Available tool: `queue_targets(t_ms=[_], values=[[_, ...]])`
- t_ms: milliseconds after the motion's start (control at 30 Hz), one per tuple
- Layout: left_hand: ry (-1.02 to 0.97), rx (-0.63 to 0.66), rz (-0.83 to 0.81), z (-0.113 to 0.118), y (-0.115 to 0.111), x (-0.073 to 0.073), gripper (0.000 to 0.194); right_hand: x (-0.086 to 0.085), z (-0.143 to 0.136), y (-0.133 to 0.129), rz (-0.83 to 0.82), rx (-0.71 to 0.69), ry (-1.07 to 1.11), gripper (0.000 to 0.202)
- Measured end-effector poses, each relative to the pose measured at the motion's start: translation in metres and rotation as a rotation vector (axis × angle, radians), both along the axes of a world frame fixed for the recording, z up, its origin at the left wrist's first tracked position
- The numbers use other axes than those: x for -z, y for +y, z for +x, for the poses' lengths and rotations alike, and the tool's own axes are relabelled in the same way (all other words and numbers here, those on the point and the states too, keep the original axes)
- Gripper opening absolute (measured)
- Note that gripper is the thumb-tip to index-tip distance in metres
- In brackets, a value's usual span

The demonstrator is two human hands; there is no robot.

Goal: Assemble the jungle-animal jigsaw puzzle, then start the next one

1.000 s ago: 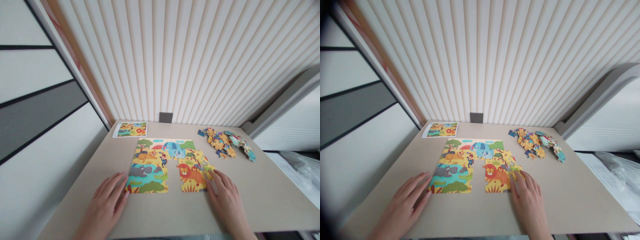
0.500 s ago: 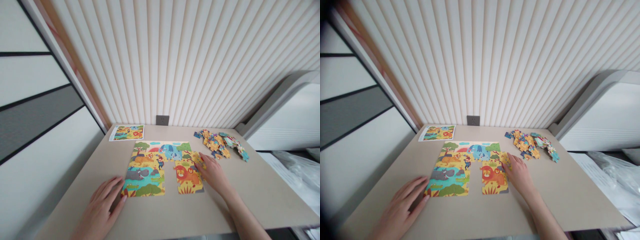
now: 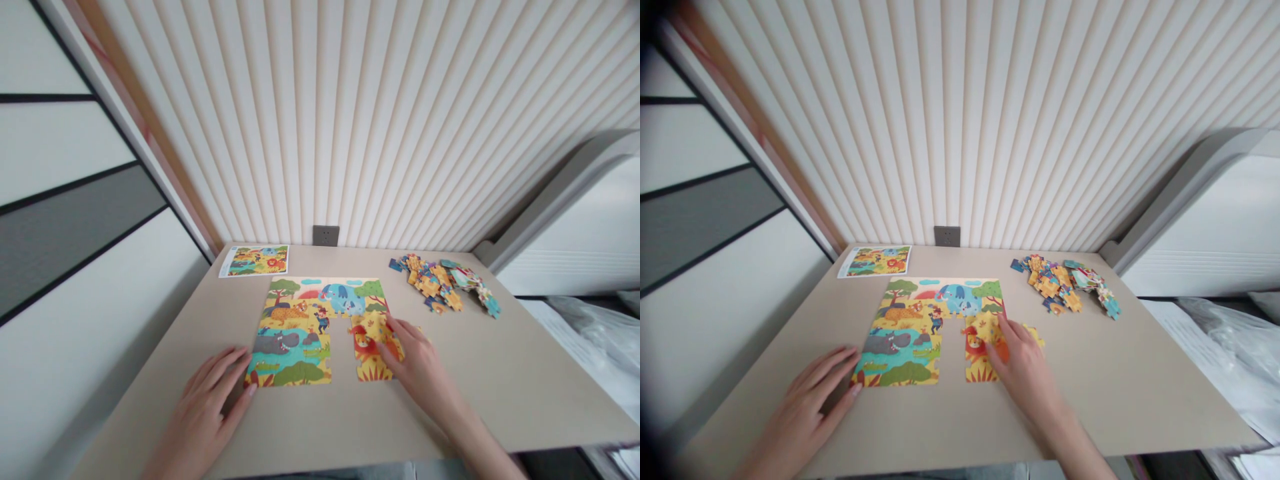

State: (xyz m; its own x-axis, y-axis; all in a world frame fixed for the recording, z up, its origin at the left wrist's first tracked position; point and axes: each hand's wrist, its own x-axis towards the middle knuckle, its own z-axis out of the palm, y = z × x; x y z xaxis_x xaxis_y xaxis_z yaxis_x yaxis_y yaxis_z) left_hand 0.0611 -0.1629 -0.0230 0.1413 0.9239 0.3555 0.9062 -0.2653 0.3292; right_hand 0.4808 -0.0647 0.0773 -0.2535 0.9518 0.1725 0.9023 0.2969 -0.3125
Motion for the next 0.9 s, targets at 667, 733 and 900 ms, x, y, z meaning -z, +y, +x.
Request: queue_targets(t_ms=[667,733,900], values=[[0.007,0.0,-0.012,0.005,-0.001,-0.009,0.047,0.001,-0.033,-0.01,-0.145,-0.129,-0.011,0.055],[0.008,-0.001,-0.013,0.005,-0.001,-0.009,0.047,-0.001,-0.029,0.001,-0.158,-0.202,-0.017,0.059],[0.013,-0.002,-0.016,0.008,-0.001,-0.015,0.045,-0.008,-0.028,0.022,-0.225,-0.347,-0.019,0.069]])
